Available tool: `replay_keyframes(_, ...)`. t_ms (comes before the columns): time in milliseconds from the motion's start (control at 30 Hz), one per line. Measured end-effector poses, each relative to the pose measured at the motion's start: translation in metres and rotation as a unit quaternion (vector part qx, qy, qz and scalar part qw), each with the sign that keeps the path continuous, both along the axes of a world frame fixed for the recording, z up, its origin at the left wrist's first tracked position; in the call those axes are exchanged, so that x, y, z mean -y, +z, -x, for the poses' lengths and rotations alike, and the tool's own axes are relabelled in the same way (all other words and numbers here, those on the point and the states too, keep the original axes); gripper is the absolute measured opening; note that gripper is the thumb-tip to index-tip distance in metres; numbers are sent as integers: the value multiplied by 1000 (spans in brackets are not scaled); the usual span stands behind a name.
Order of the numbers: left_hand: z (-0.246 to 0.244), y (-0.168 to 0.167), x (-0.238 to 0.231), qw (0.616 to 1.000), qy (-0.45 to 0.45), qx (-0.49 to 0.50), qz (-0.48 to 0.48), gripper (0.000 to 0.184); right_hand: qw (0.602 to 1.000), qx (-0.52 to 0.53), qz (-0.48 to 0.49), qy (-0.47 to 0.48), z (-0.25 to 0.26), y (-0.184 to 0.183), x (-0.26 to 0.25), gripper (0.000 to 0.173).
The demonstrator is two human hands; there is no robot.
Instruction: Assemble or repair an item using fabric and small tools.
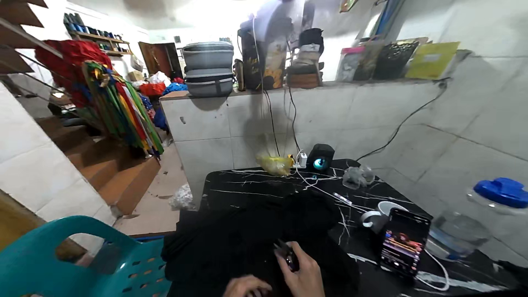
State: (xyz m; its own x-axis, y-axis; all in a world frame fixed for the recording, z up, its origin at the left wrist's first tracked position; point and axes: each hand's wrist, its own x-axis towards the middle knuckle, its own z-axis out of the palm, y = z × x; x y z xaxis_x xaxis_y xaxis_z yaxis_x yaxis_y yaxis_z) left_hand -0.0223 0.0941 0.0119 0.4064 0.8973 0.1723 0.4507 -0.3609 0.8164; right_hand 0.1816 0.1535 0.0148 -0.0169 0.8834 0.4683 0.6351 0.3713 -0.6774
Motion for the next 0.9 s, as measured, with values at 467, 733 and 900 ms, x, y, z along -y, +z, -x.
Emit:
replay_keyframes(467,-18,-37,-45,902,353,-132,-210,7,983,23,171,59,19,-25,-12,30)
replay_keyframes(733,3,-22,-34,943,311,40,-110,12,980,62,167,93,16,-14,-8,46)
replay_keyframes(900,4,-21,-33,951,289,46,-97,15,965,153,152,150,24,1,-1,45)
